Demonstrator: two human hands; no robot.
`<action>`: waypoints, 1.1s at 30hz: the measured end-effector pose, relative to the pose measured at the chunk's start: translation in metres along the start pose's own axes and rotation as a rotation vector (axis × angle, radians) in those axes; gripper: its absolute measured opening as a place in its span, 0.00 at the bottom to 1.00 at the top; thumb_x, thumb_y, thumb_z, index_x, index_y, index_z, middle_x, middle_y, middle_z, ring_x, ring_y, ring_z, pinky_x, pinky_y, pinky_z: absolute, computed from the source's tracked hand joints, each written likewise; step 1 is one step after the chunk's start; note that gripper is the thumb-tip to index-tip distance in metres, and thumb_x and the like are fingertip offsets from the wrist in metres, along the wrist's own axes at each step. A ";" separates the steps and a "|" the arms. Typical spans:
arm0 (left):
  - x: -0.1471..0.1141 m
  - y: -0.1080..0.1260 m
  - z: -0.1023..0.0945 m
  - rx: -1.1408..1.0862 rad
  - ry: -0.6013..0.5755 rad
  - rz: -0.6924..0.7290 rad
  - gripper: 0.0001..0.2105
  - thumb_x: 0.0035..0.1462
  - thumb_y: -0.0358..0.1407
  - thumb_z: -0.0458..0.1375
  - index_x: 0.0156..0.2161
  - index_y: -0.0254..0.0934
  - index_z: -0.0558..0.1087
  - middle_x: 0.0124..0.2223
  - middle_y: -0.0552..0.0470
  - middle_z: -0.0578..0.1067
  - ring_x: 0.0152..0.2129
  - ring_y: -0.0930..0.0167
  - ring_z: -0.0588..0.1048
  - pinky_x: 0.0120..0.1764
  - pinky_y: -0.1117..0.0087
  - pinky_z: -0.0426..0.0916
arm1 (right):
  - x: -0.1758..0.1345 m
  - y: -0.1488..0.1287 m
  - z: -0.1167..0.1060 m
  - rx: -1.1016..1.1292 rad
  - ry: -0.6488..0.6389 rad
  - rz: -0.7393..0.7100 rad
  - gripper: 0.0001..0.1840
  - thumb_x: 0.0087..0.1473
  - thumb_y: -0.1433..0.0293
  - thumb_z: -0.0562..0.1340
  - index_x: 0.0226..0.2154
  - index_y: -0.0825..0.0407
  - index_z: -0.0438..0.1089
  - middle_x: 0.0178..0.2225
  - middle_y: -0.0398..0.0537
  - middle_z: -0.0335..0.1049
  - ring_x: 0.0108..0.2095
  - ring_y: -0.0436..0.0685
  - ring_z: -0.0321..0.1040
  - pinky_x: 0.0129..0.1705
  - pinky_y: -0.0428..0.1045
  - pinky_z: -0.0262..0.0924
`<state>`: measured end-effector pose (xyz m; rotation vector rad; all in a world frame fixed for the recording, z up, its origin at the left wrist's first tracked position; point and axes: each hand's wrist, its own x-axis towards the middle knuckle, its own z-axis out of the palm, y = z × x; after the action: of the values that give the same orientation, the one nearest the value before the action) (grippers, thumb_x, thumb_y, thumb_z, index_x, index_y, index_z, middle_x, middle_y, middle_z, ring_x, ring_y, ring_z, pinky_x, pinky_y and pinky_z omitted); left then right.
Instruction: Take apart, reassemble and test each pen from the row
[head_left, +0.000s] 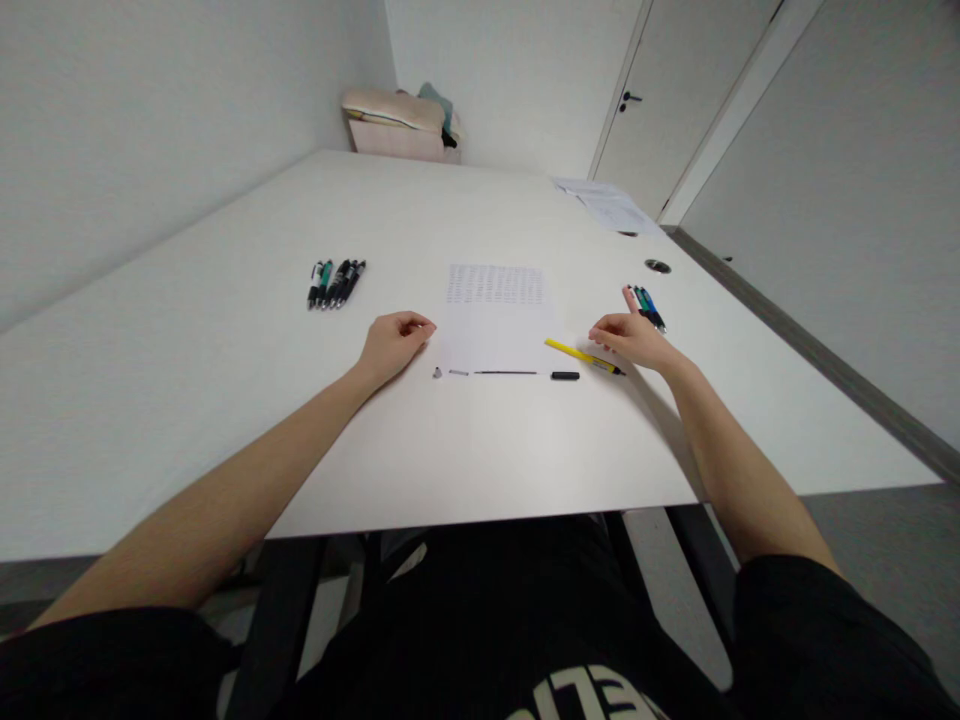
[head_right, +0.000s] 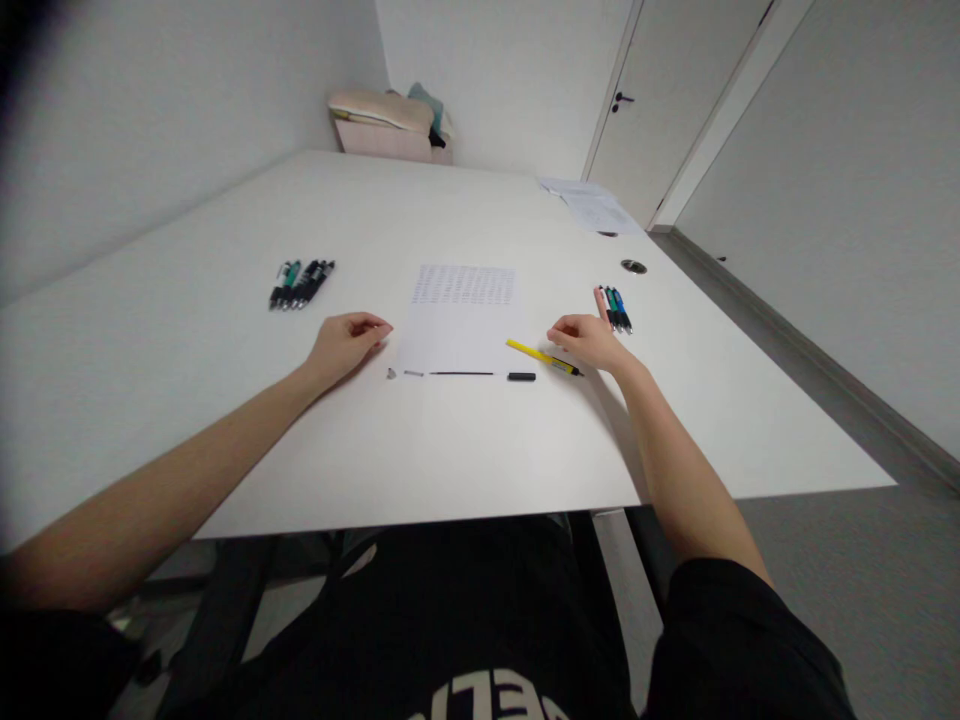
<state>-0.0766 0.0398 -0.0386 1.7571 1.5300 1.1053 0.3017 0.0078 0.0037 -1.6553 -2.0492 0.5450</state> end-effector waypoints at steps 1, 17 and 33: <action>0.000 0.000 0.000 -0.001 -0.001 0.005 0.14 0.45 0.43 0.58 0.32 0.34 0.75 0.22 0.53 0.71 0.19 0.74 0.66 0.23 0.74 0.59 | 0.002 0.003 0.001 0.067 -0.002 0.040 0.13 0.50 0.62 0.57 0.26 0.54 0.69 0.20 0.44 0.67 0.24 0.50 0.63 0.38 0.51 0.60; 0.001 -0.003 0.001 -0.016 -0.010 -0.005 0.14 0.45 0.44 0.59 0.32 0.34 0.76 0.21 0.53 0.71 0.18 0.75 0.66 0.23 0.74 0.59 | 0.013 0.021 0.017 0.682 0.132 0.302 0.05 0.41 0.72 0.60 0.27 0.53 0.64 0.14 0.38 0.57 0.14 0.45 0.52 0.14 0.42 0.41; 0.000 0.001 -0.001 -0.012 -0.033 0.001 0.14 0.45 0.43 0.58 0.32 0.33 0.75 0.22 0.52 0.72 0.20 0.73 0.68 0.25 0.72 0.60 | 0.015 0.023 0.019 0.608 0.098 0.295 0.07 0.43 0.71 0.58 0.18 0.53 0.61 0.14 0.40 0.56 0.15 0.44 0.52 0.14 0.41 0.42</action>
<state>-0.0776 0.0397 -0.0373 1.7598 1.5001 1.0778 0.3068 0.0268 -0.0236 -1.5591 -1.3766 1.0411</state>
